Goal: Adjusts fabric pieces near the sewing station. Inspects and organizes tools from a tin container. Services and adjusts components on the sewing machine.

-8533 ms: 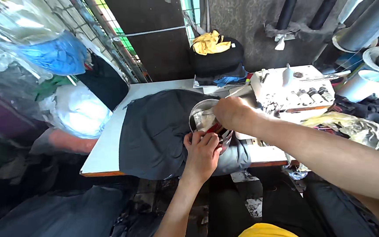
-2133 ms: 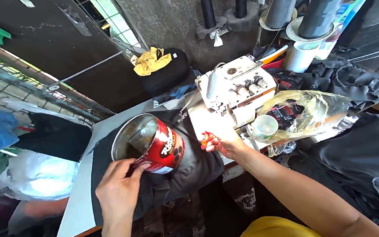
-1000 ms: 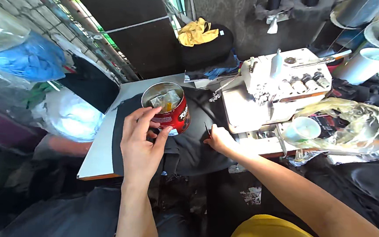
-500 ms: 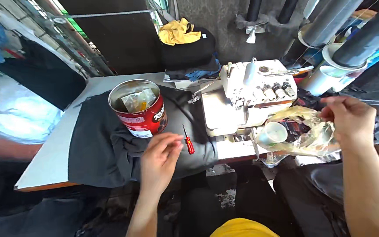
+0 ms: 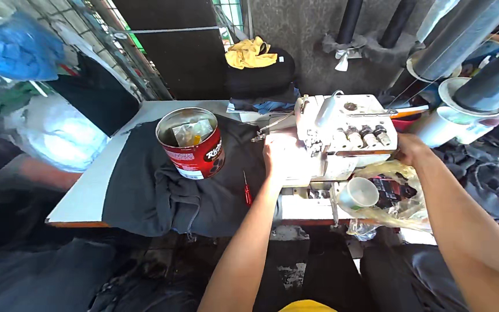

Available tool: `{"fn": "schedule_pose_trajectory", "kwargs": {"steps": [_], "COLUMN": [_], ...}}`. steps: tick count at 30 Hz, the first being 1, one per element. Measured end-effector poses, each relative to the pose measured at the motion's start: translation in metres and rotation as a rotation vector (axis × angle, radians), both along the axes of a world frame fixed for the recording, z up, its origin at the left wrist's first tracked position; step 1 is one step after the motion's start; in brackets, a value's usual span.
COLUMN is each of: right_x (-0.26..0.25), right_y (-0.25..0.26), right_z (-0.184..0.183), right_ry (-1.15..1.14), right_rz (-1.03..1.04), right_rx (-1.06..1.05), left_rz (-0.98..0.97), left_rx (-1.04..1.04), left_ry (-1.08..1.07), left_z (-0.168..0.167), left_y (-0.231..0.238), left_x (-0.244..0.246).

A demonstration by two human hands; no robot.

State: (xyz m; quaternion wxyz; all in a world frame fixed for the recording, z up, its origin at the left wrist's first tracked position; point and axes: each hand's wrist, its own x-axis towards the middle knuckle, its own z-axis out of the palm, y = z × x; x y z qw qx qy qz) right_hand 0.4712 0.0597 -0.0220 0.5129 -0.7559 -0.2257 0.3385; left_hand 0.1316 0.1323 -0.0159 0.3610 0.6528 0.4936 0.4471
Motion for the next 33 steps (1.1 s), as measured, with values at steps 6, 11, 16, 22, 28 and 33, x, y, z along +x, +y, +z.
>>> {"fn": "schedule_pose_trajectory", "kwargs": {"steps": [6,11,16,22,28,33], "right_x": [0.019,0.015,0.024,0.025,0.024,0.023], "right_y": [-0.007,-0.016,-0.022,-0.024,-0.025,-0.027], "right_z": [-0.008,-0.016,-0.034,-0.042,-0.043,-0.061], "right_ry": [0.062,0.047,0.060,0.077,0.103,0.044], "right_rz": [0.156,0.150,0.189,0.207,0.234,0.256], "right_rx": [0.059,0.216,0.334,0.423,0.470,0.624], "left_rz": [-0.076,-0.094,-0.088,-0.138,-0.113,-0.070], "left_rx": [-0.057,-0.123,-0.145,-0.236,-0.171,-0.256], "left_ry": [-0.056,0.076,0.097,-0.034,0.096,0.014], "left_z": [-0.002,0.001,0.001,-0.009,0.000,0.000], "left_y": [0.000,-0.002,-0.002,-0.001,-0.006,-0.006], "left_x": [-0.003,0.001,0.004,0.006,0.008,0.012]}}
